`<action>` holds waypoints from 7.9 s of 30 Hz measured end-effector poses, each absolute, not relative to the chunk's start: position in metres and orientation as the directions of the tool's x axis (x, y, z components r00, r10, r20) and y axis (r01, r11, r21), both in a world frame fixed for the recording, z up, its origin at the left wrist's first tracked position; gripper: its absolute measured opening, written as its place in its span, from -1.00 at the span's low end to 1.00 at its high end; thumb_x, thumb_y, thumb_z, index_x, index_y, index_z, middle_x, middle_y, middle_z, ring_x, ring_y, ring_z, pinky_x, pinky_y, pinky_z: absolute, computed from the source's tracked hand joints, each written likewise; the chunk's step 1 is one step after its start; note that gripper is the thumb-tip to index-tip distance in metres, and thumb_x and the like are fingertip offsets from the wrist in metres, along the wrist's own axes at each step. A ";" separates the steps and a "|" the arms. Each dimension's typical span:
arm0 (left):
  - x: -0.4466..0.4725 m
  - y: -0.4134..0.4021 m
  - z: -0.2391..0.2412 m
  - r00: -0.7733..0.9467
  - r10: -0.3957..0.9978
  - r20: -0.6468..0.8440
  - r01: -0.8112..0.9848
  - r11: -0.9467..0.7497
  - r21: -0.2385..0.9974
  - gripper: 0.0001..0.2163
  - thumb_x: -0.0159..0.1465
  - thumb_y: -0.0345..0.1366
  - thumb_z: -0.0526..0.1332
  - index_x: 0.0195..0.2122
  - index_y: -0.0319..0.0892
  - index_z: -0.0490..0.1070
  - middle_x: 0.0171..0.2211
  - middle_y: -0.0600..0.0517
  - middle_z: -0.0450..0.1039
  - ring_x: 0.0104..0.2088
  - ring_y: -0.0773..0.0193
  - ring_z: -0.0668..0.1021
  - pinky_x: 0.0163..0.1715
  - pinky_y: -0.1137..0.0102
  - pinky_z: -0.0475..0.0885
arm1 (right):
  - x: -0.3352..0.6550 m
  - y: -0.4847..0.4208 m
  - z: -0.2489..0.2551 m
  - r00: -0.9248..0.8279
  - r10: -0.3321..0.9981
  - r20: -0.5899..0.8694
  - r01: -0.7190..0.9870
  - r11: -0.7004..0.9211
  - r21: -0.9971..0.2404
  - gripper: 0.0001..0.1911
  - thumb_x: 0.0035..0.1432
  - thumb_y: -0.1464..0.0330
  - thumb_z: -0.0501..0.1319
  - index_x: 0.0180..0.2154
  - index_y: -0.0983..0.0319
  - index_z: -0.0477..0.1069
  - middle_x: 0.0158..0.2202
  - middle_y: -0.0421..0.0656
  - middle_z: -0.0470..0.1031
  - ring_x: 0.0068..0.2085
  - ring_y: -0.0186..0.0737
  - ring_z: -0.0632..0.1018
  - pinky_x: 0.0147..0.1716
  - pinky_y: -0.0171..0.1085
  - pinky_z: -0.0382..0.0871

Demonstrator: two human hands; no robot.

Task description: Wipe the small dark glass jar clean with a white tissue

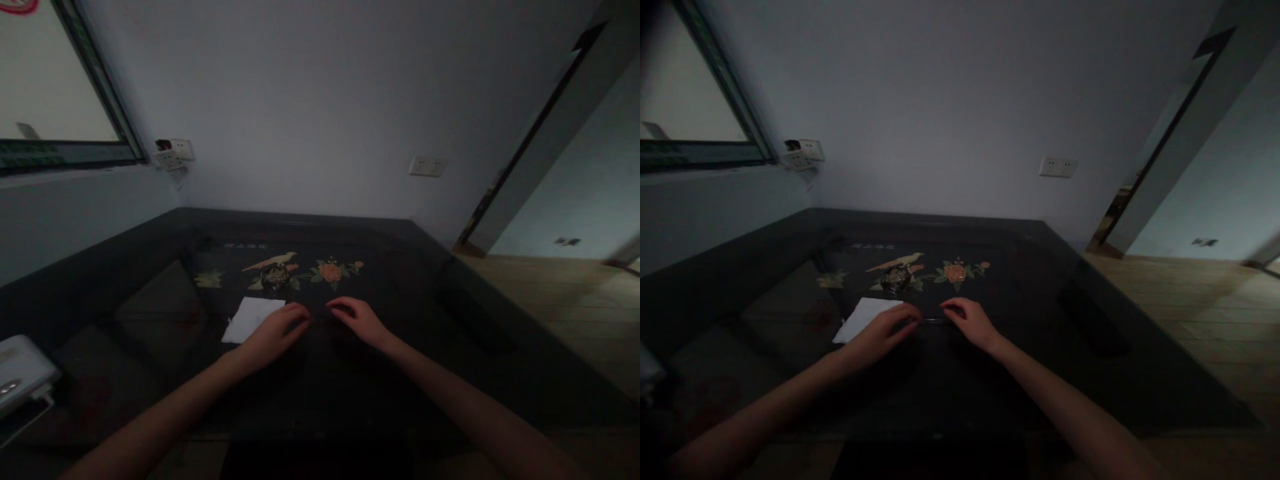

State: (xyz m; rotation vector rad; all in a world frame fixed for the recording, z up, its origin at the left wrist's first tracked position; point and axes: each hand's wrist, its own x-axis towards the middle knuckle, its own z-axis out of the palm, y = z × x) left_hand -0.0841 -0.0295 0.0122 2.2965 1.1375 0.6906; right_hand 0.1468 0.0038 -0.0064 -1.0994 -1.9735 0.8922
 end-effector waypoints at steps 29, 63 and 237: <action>-0.025 -0.022 -0.018 0.847 0.506 0.161 0.375 -0.785 0.493 -0.76 0.26 -0.32 0.06 -0.54 -0.20 0.33 -0.64 0.12 0.23 -0.62 0.42 0.25 -0.57 0.49 0.11 | 0.146 -0.022 -0.029 -0.418 0.885 0.205 0.407 0.384 -0.828 -0.56 0.18 0.16 0.05 -0.66 0.21 0.11 -0.65 -0.31 0.10 -0.55 -0.37 0.17 -0.54 -0.33 0.01; -0.023 -0.025 -0.016 0.848 0.501 0.172 0.409 -0.826 0.389 -0.80 0.22 -0.35 0.11 -0.54 -0.21 0.37 -0.62 0.10 0.34 -0.62 0.43 0.30 -0.58 0.51 0.14 | 0.145 -0.021 -0.031 -0.463 0.860 0.216 0.462 0.442 -0.769 -0.58 0.22 0.22 0.02 -0.63 0.22 0.12 -0.65 -0.31 0.14 -0.55 -0.39 0.19 -0.54 -0.34 0.00; -0.021 -0.025 -0.014 0.843 0.530 0.089 0.468 -0.805 0.365 -0.78 0.28 -0.32 0.07 -0.45 -0.19 0.44 -0.53 0.04 0.46 -0.54 0.37 0.41 -0.52 0.49 0.17 | 0.151 -0.014 -0.020 -0.583 0.798 0.151 0.503 0.500 -0.705 -0.62 0.25 0.26 0.04 -0.60 0.24 0.17 -0.61 -0.31 0.18 -0.53 -0.40 0.22 -0.51 -0.35 0.00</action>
